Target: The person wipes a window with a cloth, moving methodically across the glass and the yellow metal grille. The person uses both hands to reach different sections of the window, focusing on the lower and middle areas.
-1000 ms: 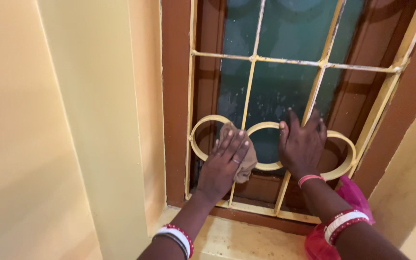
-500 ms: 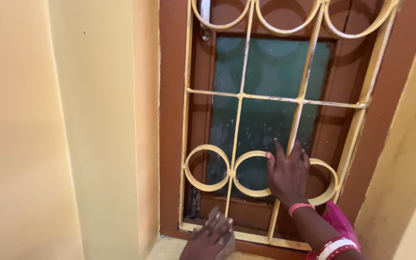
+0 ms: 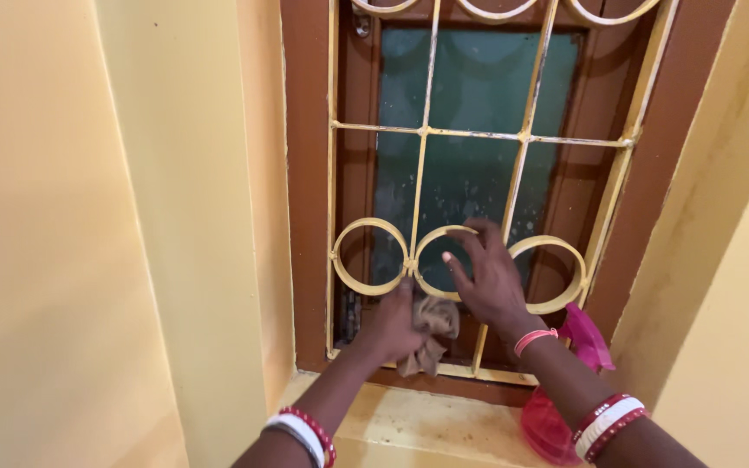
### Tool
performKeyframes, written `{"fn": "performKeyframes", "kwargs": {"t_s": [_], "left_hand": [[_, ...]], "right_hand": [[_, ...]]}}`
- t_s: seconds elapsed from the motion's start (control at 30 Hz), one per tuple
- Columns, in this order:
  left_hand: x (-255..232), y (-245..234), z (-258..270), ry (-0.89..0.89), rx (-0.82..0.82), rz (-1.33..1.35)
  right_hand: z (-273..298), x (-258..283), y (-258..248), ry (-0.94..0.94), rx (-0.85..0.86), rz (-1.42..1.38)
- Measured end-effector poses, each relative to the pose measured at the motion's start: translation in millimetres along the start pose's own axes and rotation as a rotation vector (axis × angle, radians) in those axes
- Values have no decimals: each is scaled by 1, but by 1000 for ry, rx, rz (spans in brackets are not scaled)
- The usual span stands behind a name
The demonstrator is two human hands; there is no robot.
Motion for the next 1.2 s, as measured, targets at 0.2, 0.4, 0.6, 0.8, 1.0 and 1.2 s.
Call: {"fn": "performKeyframes", "kwargs": {"t_s": [0.2, 0.4, 0.6, 0.8, 1.0, 1.2], "left_hand": [[-13, -27, -32, -193, -29, 384], [-18, -29, -40, -194, -3, 868], [-41, -24, -51, -55, -31, 1030], [-36, -38, -61, -76, -252, 602], [-42, -51, -46, 247, -275, -493], [-31, -34, -34, 123, 12, -771]], "right_hand": [[16, -15, 32, 463, 573, -877], [16, -10, 16, 551, 635, -1114], [-2, -16, -1, 575, 568, -944], [-8, -10, -12, 682, 404, -1020], [-43, 6, -88, 183, -228, 46], [-23, 8, -58, -147, -441, 292]]}}
Point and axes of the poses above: each hand's wrist, its own z-axis away from the middle knuckle, its own y-axis out of the palm, x = y × z, the point moved 8 cm from there along -z, towards the middle knuckle, and after that the axes turned 5 degrees about y, right-handed, at the moved point
